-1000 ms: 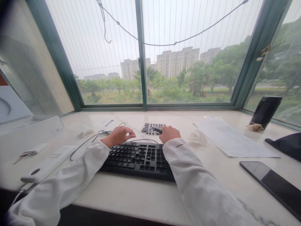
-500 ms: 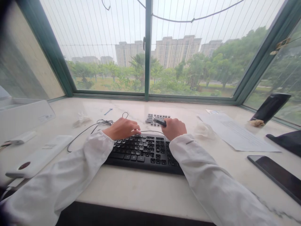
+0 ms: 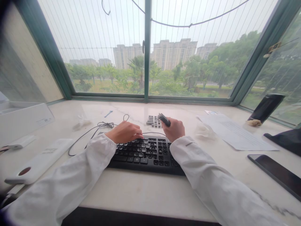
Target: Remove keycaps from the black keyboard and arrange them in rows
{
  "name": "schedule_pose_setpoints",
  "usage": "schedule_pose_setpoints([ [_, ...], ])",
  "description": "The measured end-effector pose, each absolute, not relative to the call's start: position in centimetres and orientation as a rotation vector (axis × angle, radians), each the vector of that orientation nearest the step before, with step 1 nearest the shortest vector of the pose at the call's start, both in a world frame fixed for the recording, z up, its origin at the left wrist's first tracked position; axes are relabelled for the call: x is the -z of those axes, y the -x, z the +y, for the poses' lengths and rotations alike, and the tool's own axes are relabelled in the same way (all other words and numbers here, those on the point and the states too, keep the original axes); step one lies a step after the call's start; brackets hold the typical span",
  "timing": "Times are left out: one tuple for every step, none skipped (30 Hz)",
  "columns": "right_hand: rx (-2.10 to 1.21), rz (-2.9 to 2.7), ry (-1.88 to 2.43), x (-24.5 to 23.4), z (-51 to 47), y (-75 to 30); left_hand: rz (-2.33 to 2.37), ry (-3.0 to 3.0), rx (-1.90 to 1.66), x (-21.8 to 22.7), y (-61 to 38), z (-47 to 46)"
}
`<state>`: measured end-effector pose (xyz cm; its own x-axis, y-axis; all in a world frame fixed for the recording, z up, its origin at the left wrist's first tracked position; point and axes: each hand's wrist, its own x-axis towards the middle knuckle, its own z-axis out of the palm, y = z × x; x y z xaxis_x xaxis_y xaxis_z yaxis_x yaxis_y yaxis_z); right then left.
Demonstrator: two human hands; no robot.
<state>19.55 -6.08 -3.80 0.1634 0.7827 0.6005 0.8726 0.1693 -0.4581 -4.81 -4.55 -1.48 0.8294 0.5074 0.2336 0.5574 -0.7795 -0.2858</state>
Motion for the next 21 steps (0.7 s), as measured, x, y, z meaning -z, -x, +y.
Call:
schedule_pose_setpoints([
  [0.152,-1.636,1.612,3.9,-6.1,-19.5,-0.788,2.679,0.225,1.5,4.8,-4.5],
  [0.16,-1.645,1.603,4.0,-6.1,-19.4,-0.769,2.692,0.247,1.5,4.9,-4.5],
  [0.158,-1.645,1.591,4.0,-6.1,-19.3,-0.747,2.703,0.267,1.5,4.9,-4.6],
  [0.143,-1.636,1.576,4.0,-6.2,-19.2,-0.723,2.713,0.284,1.5,4.9,-4.6],
  [0.113,-1.617,1.559,3.8,-6.3,-19.1,-0.7,2.722,0.297,1.4,4.9,-4.7],
  [0.063,-1.587,1.542,3.7,-6.5,-18.9,-0.681,2.729,0.303,1.4,4.9,-4.7],
  [-0.009,-1.551,1.527,3.5,-6.6,-18.7,-0.666,2.736,0.303,1.4,4.9,-4.8],
  [-0.101,-1.507,1.508,3.3,-6.7,-18.4,-0.654,2.742,0.299,1.3,4.8,-4.9],
  [-0.207,-1.458,1.482,3.1,-6.9,-18.2,-0.645,2.749,0.293,1.3,4.8,-4.9],
  [-0.323,-1.407,1.444,3.0,-7.0,-17.9,-0.639,2.756,0.29,1.3,4.7,-5.0],
  [-0.438,-1.356,1.395,2.9,-7.0,-17.6,-0.633,2.763,0.288,1.3,4.7,-5.0],
  [-0.544,-1.311,1.339,2.9,-7.1,-17.3,-0.628,2.769,0.287,1.3,4.6,-5.1],
  [-0.631,-1.271,1.285,2.9,-7.2,-17.1,-0.621,2.775,0.284,1.3,4.6,-5.1],
  [-0.697,-1.238,1.244,2.9,-7.2,-16.9,-0.616,2.78,0.278,1.3,4.6,-5.2],
  [-0.741,-1.221,1.221,2.9,-7.2,-16.7,-0.613,2.784,0.268,1.3,4.5,-5.3],
  [-0.755,-1.22,1.219,3.0,-7.3,-16.6,-0.611,2.789,0.257,1.3,4.5,-5.4],
  [-0.74,-1.233,1.235,3.1,-7.3,-16.6,-0.611,2.797,0.249,1.3,4.5,-5.4],
  [-0.702,-1.257,1.262,3.2,-7.3,-16.6,-0.619,2.805,0.25,1.3,4.4,-5.5],
  [-0.649,-1.285,1.292,3.3,-7.3,-16.6,-0.639,2.811,0.262,1.4,4.4,-5.5],
  [-0.59,-1.311,1.323,3.4,-7.3,-16.7,-0.676,2.812,0.286,1.5,4.3,-5.5],
  [-0.533,-1.329,1.349,3.5,-7.2,-16.7,-0.733,2.804,0.322,1.6,4.2,-5.5],
])
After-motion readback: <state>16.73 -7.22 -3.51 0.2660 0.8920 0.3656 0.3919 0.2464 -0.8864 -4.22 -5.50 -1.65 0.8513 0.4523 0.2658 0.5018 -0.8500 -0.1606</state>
